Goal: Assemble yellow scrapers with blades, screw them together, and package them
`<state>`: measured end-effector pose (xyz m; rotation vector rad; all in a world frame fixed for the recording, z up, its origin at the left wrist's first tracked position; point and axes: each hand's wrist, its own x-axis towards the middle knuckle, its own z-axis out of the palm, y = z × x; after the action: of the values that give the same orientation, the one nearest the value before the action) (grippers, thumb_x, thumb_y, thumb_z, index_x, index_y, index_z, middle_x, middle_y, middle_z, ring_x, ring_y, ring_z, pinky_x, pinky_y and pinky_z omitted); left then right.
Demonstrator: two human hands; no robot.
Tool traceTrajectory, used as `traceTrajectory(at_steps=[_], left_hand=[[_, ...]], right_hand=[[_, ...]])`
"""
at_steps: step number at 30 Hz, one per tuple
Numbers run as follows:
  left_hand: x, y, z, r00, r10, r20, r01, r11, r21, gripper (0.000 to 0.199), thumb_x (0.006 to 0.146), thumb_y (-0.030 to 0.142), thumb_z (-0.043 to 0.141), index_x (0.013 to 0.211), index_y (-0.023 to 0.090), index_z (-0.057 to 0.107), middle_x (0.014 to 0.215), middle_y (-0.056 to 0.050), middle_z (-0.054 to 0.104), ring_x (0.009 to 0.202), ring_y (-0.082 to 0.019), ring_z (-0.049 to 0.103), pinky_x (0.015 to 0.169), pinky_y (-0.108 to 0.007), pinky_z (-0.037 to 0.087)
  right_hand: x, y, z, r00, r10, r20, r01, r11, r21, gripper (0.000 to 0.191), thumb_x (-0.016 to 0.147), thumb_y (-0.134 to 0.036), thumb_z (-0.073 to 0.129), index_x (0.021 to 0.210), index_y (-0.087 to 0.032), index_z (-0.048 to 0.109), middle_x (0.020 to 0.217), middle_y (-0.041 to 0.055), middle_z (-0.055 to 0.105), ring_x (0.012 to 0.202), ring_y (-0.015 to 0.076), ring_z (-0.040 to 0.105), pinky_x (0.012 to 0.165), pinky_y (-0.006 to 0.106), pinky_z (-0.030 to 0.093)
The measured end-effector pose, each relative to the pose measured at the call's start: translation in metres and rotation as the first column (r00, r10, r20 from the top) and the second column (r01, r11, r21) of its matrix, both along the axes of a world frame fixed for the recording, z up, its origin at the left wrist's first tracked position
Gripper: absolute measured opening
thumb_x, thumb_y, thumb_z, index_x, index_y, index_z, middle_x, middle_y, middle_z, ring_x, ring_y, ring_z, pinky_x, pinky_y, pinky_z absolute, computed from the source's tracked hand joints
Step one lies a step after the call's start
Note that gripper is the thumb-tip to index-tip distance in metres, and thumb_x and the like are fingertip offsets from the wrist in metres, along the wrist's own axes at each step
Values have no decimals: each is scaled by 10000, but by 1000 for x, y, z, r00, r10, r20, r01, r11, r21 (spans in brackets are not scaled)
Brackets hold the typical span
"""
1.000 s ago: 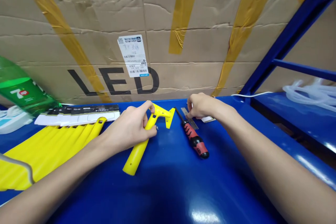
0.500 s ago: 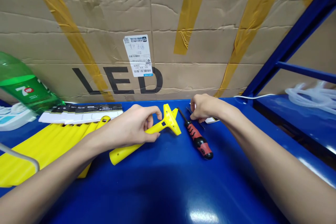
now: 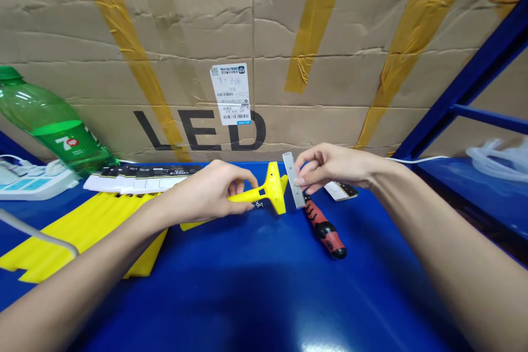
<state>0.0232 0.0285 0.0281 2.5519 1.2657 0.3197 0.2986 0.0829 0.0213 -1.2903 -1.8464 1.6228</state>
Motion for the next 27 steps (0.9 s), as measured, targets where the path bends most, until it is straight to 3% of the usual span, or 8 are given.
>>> traceTrajectory(at_steps=[11,14,17,20,24,27], left_hand=[[-7,6,-1,1000,8,6,-8,999,53,280,815,406,762,978,180,730,855,-24,716,760,-180,618,686,-285,424],[-9,7,-1,1000,25,-4,-24,997,67,273,819,398,754,979,177,727,860,-30,718,755,-184,619,682,-291,421],[-10,7,-1,999,40,-15,-38,997,71,275,823,399,748,992,183,728,862,-27,722,749,-180,622,676,-288,421],[-11,8,0,998,54,-42,-50,996,79,273,827,395,740,999,184,731,884,-35,731,769,-188,630,685,-293,422],[-11,8,0,996,70,-61,-65,995,77,269,829,394,735,992,180,730,893,-41,733,775,-194,631,693,-299,423],[-11,9,0,996,72,-61,-68,995,78,301,836,404,734,1035,178,741,908,-49,740,789,-204,639,696,-301,427]], right_hand=[[-16,-15,7,1000,31,-5,-31,999,-20,223,658,-173,843,609,-205,628,679,-2,710,705,138,708,713,248,625],[-17,-14,5,1000,12,17,-13,999,38,174,687,-123,762,634,-207,619,721,12,733,720,141,708,686,235,600],[-17,-10,0,999,-49,12,46,987,154,224,706,-111,705,594,-206,536,757,35,754,759,149,711,555,186,503],[-18,-8,-3,997,-68,-47,76,978,195,283,717,-130,735,566,-194,504,658,20,711,677,123,676,525,181,448],[-20,-9,-4,985,-3,-171,11,999,47,264,696,-191,850,770,-174,597,664,-1,709,665,120,681,692,237,544],[-22,-9,-4,979,-59,-196,71,996,54,361,721,-240,864,965,-192,602,666,-12,722,631,110,650,598,204,498]])
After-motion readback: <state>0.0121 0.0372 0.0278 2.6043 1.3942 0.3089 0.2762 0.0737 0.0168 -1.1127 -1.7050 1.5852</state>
